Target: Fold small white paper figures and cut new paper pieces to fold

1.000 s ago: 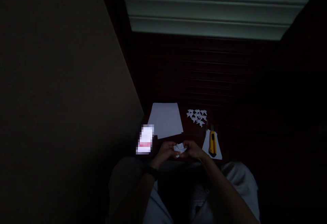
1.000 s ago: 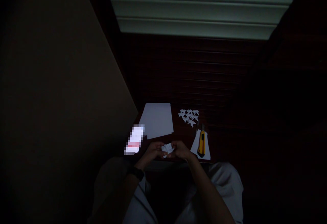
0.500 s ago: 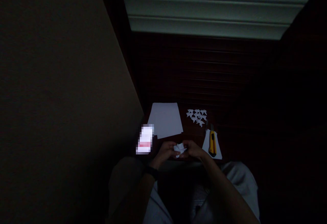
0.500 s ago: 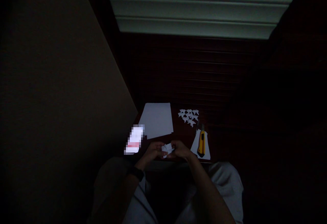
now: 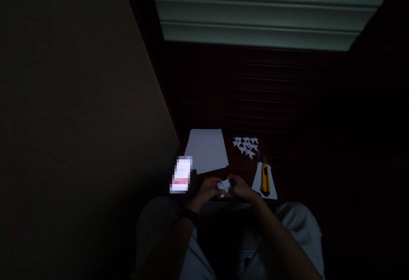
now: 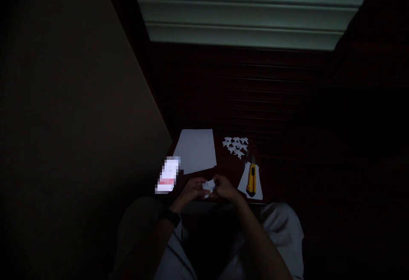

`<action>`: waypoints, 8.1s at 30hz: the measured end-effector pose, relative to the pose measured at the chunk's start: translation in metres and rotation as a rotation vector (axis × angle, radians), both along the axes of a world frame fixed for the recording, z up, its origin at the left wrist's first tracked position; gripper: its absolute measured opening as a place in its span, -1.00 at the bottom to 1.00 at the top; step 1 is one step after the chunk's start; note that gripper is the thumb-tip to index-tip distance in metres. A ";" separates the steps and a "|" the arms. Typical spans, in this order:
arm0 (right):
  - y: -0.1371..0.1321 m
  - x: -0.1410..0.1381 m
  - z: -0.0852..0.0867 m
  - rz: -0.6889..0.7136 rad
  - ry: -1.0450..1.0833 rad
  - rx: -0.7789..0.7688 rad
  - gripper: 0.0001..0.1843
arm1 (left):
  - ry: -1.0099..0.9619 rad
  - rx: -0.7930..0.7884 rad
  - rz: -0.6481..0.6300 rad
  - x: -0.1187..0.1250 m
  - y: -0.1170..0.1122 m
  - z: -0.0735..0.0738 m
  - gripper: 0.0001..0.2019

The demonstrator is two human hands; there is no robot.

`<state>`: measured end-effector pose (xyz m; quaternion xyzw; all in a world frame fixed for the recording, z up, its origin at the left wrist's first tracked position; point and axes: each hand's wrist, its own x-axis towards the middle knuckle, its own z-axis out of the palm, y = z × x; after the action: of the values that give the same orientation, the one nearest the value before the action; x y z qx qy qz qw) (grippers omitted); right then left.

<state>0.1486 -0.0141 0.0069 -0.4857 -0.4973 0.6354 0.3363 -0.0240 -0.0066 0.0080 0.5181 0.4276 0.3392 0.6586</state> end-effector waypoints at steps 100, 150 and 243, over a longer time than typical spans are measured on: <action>0.000 -0.001 0.001 -0.210 0.133 0.036 -0.52 | 0.105 0.153 0.046 0.003 -0.007 0.011 -0.65; -0.007 0.022 0.001 -0.240 0.398 0.109 -0.81 | -0.119 0.016 -0.017 -0.005 -0.006 0.020 -0.56; -0.007 -0.001 -0.002 -0.363 0.126 0.169 -0.60 | -0.059 0.096 0.238 0.003 -0.003 0.011 -0.63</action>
<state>0.1476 -0.0214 0.0048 -0.4968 -0.4312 0.5495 0.5152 -0.0215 -0.0093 0.0195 0.4843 0.4496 0.4501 0.6006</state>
